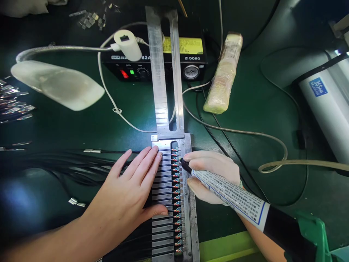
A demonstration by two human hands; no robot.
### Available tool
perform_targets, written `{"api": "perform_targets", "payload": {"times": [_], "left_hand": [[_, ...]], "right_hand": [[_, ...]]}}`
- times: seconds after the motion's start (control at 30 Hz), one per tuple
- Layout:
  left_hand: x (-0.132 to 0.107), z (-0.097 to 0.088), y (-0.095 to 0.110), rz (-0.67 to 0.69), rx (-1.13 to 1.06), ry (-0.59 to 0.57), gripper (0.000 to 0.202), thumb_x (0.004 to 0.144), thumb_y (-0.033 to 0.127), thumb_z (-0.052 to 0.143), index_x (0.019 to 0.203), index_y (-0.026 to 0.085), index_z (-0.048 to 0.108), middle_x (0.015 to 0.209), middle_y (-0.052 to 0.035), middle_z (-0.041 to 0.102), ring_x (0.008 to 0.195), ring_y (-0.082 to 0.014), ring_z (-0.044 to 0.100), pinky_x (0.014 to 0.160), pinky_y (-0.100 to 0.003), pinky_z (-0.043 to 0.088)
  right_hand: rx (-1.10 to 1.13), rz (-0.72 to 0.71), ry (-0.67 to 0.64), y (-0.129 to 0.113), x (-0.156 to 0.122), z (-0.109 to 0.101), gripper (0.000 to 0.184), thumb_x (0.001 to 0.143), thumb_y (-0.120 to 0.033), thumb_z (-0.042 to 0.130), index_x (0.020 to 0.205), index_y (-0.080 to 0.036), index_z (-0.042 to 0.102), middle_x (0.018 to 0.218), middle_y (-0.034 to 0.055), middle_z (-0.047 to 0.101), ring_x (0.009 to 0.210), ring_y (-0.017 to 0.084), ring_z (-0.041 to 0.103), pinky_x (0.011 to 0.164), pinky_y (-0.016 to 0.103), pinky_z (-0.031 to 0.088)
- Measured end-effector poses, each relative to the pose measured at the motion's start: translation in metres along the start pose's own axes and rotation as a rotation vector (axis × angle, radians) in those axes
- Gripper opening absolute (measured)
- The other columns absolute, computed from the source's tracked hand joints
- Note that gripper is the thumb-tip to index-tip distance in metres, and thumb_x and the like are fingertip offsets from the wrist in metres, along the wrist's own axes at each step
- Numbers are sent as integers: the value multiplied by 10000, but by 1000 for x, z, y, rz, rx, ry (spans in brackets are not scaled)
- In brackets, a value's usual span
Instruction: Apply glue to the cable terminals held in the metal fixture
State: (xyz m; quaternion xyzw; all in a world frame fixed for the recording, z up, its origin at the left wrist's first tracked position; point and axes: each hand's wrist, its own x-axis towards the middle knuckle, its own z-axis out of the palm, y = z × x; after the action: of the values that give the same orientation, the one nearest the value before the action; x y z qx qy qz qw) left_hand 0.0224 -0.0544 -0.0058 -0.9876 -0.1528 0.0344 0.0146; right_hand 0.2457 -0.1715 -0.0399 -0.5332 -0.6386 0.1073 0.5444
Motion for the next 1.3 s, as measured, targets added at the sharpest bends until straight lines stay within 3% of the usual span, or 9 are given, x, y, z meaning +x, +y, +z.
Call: {"api": "perform_targets", "payload": {"times": [0.17, 0.5, 0.7, 1.3], "left_hand": [[-1, 0, 0, 2, 7, 2, 1233, 650, 841, 789, 1489, -26, 533, 1574, -218, 446, 1448, -384, 468, 1206, -590, 298], [-1, 0, 0, -2, 14, 2, 1229, 657, 831, 793, 1498, -24, 524, 1588, -218, 425, 1457, -385, 457, 1210, -591, 297], [-2, 0, 0, 2, 5, -4, 1223, 656, 822, 801, 1490, -30, 532, 1584, -223, 430, 1459, -388, 452, 1206, -593, 296], [-2, 2, 0, 7, -10, 18, 1252, 654, 828, 799, 1497, -52, 513, 1582, -242, 438, 1456, -403, 445, 1208, -598, 283]], "right_hand": [[-3, 27, -5, 1, 0, 0, 397, 809, -90, 734, 1193, -174, 676, 1132, 140, 748, 1015, 252, 757, 894, 389, 660], [17, 14, 7, 0, -5, -1, 400, 797, -77, 753, 1184, -138, 670, 1156, 163, 735, 1066, 247, 742, 937, 368, 638], [8, 16, -22, -5, -14, 0, 357, 783, -119, 770, 1125, -141, 671, 1145, 140, 740, 1035, 252, 746, 855, 380, 657], [27, 9, -11, -2, -13, 1, 353, 762, -71, 752, 1103, -105, 671, 1092, 149, 747, 1003, 251, 754, 863, 373, 664]]}}
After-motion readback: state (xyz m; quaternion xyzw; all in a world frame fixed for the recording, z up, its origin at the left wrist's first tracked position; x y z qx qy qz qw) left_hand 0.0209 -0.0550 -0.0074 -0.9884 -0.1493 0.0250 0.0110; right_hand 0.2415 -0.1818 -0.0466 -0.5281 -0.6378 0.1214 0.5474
